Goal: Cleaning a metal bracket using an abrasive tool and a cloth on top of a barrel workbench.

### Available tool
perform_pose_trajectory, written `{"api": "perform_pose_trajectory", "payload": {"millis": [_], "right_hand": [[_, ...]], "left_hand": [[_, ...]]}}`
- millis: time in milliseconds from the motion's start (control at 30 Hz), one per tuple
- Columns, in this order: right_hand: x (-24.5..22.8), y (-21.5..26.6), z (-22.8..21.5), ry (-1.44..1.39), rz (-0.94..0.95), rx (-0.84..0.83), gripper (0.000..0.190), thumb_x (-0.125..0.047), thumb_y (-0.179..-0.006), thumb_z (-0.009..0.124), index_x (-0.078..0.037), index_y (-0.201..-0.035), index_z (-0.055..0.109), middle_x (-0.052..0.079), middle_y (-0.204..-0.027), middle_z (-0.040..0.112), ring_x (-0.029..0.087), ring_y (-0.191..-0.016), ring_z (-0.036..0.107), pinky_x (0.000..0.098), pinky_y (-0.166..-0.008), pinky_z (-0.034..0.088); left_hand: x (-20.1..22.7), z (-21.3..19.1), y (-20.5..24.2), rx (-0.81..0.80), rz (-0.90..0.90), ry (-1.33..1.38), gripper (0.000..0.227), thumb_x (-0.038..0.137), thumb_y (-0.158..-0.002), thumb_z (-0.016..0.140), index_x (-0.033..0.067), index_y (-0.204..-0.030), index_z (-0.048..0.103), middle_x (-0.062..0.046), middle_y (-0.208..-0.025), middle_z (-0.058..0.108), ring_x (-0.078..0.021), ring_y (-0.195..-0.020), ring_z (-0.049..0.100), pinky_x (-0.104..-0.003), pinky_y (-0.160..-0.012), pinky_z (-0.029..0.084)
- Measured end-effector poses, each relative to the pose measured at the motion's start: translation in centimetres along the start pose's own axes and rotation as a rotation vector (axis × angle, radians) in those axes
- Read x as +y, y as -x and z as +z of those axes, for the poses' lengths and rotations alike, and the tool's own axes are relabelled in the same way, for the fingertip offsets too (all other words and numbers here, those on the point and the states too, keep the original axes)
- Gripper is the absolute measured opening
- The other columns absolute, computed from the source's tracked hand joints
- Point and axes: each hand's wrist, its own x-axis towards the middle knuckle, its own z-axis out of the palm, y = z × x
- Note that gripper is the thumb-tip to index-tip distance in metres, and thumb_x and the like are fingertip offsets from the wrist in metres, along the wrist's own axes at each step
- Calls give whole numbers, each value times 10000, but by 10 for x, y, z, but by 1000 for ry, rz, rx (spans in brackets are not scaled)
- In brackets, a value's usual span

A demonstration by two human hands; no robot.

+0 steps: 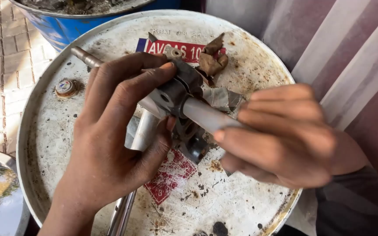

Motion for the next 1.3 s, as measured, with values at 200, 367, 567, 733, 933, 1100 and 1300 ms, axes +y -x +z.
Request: {"api": "perform_pose_trajectory", "payload": {"millis": [200,367,567,733,933,1100,1300], "right_hand": [[21,-6,25,-139,-10,-43,169,-151,-1100,585,8,-1151,611,58,-641,573,167,-450,455,376,-421,432],[31,123,-32,69,51,181,68,44,-895,557,-7,-937,540,245,-938,573,452,-810,586,581,-711,554],[38,50,-12,-154,156,350,199,-2,-995,382,-3,-796,375,94,-725,348,180,-440,187,418,-473,203],[21,27,-16,-17,549,230,406,19,-966,244,1,-564,190,54,-551,298,130,-452,265,315,-489,195],[33,27,-14,-265,226,245,325,-246,-1090,377,37,-994,504,11,-558,279,151,-467,198,364,-484,348],[35,29,-21,-285,164,73,262,-174,-1029,411,70,-1010,507,31,-608,299,178,-478,304,355,-485,331],[19,7,-10,-239,227,197,449,-287,-1005,345,78,-779,477,82,-513,268,201,-393,278,381,-439,264]], "left_hand": [[-6,3,4,-5,8,-15,475,81,-958,595,-35,-1404,480,-290,-1405,524,-418,-1332,549,-539,-1102,519],[-3,2,0,3,4,8,416,95,-988,555,-36,-1381,513,-253,-1362,554,-403,-1308,557,-517,-1070,454],[-2,3,-1,7,-1,13,394,146,-1015,538,-20,-1373,523,-237,-1371,554,-392,-1266,553,-502,-1054,469],[-1,3,-3,11,-1,56,380,120,-1012,529,-31,-1361,519,-242,-1351,545,-388,-1292,569,-495,-1095,486],[-5,11,0,64,-38,144,416,137,-990,568,-22,-1365,488,-233,-1366,571,-379,-1327,588,-484,-1129,529],[-18,24,11,149,-149,750,771,248,-845,644,4,-1498,313,-185,-1525,418,-306,-1465,476,-415,-1308,486],[-16,17,5,117,-350,965,985,549,-817,692,45,-1550,269,-184,-1483,469,-270,-1398,498,-373,-1178,471]]}}
